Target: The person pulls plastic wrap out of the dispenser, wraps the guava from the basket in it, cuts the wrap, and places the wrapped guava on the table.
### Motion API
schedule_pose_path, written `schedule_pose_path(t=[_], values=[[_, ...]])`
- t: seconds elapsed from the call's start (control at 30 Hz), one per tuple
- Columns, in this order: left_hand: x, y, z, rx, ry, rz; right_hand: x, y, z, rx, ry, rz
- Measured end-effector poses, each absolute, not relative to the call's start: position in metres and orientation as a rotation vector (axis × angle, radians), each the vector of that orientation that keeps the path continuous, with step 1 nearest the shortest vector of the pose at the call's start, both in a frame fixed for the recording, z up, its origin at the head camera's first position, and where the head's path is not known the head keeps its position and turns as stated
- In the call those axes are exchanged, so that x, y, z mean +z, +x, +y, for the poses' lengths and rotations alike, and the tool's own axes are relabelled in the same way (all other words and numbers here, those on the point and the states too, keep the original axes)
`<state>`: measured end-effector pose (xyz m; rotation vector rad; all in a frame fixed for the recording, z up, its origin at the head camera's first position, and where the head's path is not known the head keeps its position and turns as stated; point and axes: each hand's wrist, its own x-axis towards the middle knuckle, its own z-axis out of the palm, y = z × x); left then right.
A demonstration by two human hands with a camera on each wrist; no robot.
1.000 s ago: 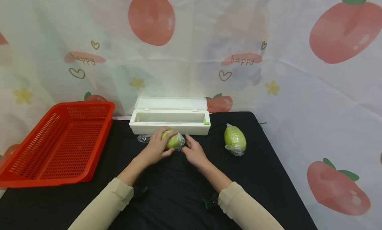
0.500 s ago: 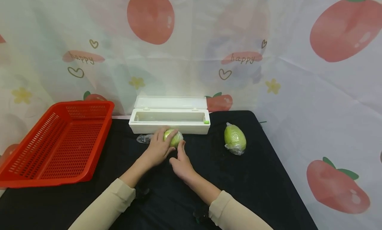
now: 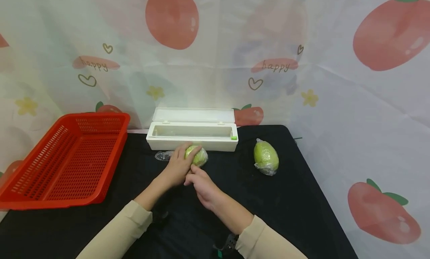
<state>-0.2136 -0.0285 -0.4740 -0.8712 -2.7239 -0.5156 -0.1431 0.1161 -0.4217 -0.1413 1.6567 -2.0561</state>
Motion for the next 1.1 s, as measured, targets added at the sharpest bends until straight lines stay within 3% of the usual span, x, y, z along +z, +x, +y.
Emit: schedule_pose_path(t=[0.23,0.4,0.63,0.87,1.0,1.1], values=[[-0.476,-0.213,-0.032,-0.506,-0.902,-2.705,-0.417,-0.152,0.152,-1.808,-0.278,1.983],[-0.477,-0.214,-0.031,-0.537,-0.936,-2.622,-0.417,-0.172,0.170,-1.679,-0.533,2.408],[-0.476,-0.220,-0.037,-0.634,-0.923,-2.654,-0.433,-0.207,0.169,-0.867,-0.844,3.023],[-0.473,-0.224,-0.054,-1.303,-0.990,-2.621,-0.442,-0.220,0.161,-0.413,-1.057,3.162],[-0.469,-0.221,-0.063,-1.897,-0.781,-2.372,-0.444,-0.221,0.158,-0.358,-1.122,3.161],[-0.467,-0.220,-0.067,-1.972,-0.619,-2.221,-0.447,-0.218,0.153,-0.463,-1.120,3.107]])
